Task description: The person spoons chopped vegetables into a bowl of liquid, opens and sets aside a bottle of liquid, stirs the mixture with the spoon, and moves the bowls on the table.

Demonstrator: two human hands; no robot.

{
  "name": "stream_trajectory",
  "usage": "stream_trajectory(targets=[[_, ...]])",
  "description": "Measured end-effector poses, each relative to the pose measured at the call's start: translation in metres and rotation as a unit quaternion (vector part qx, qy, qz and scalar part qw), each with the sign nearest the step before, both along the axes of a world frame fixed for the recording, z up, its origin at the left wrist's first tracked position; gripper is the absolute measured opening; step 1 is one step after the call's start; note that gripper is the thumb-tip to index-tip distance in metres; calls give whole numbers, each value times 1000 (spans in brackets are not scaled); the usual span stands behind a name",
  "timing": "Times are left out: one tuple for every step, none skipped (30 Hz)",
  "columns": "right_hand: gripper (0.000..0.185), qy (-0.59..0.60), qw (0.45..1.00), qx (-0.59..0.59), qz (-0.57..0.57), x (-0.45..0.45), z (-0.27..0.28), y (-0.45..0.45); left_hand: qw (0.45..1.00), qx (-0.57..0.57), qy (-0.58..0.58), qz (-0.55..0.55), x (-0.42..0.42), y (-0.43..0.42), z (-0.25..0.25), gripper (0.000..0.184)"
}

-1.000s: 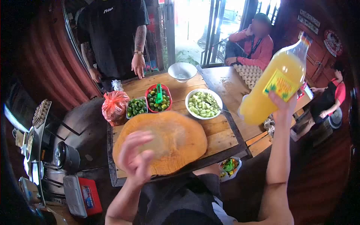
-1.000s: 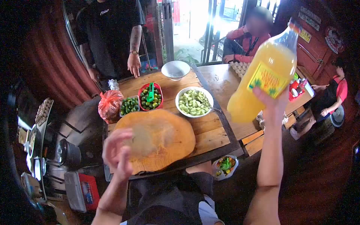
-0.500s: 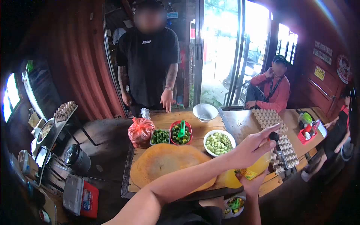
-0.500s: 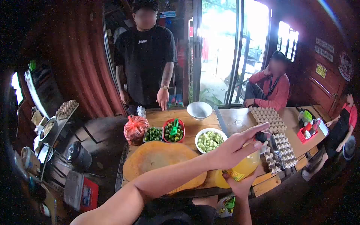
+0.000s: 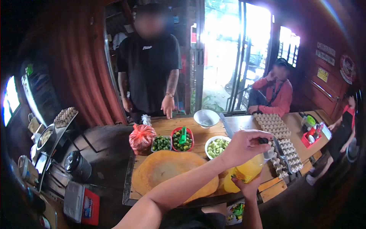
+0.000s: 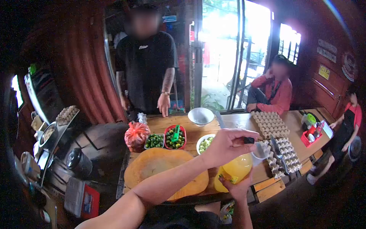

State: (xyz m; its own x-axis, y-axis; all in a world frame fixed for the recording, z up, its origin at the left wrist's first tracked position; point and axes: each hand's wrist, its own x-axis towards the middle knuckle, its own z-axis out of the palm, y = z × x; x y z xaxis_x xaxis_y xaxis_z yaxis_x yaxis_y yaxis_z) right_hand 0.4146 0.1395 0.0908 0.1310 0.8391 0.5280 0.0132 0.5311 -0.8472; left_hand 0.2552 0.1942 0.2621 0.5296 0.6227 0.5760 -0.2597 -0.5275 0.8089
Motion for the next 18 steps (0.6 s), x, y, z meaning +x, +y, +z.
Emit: stream_trajectory(targets=[[110,-7,1000,13,-10,-1,-2,2,999,-15,9,27,-1,-2,4,40],[110,-13,999,25,-18,1,-4,1,998,-15,12,68,0,-6,7,42],[110,-12,999,25,-23,4,-6,0,998,-15,13,63,4,-8,9,42],[111,-8,999,35,-22,5,-9,0,997,0,23,80,7,-8,10,44],[111,-2,999,46,-14,2,-12,3,994,15,34,102,6,-8,12,46],[111,2,999,49,-3,-2,-11,3,980,102,56,158,7,-8,15,43],[111,26,999,27,-8,-4,-7,-2,978,104,61,172,8,-7,14,43],[111,47,999,4,-15,-6,-5,-3,979,121,43,159,11,-6,11,41],[111,49,999,5,-7,-8,-6,-1,980,136,23,142,15,-6,11,38],[112,61,998,10,9,-8,-6,1,982,149,9,119,18,-4,10,34],[112,72,997,15,21,-5,-7,1,982,149,9,119,17,-2,6,34],[113,57,998,15,21,-4,-7,1,984,149,17,96,16,-4,7,35],[113,57,998,15,19,-3,-6,0,986,150,26,72,15,-5,7,36],[113,55,998,16,18,-4,-5,-1,986,150,26,70,14,-4,5,36],[112,54,998,16,16,-5,-3,-2,982,180,-7,61,13,-2,1,38],[112,55,998,14,14,-5,-3,-3,976,208,-41,51,11,0,-2,39],[112,44,999,8,5,-5,-3,-4,976,207,-40,50,10,2,-5,39],[112,33,999,1,-4,-5,-3,-4,970,234,-39,57,6,2,-4,39]])
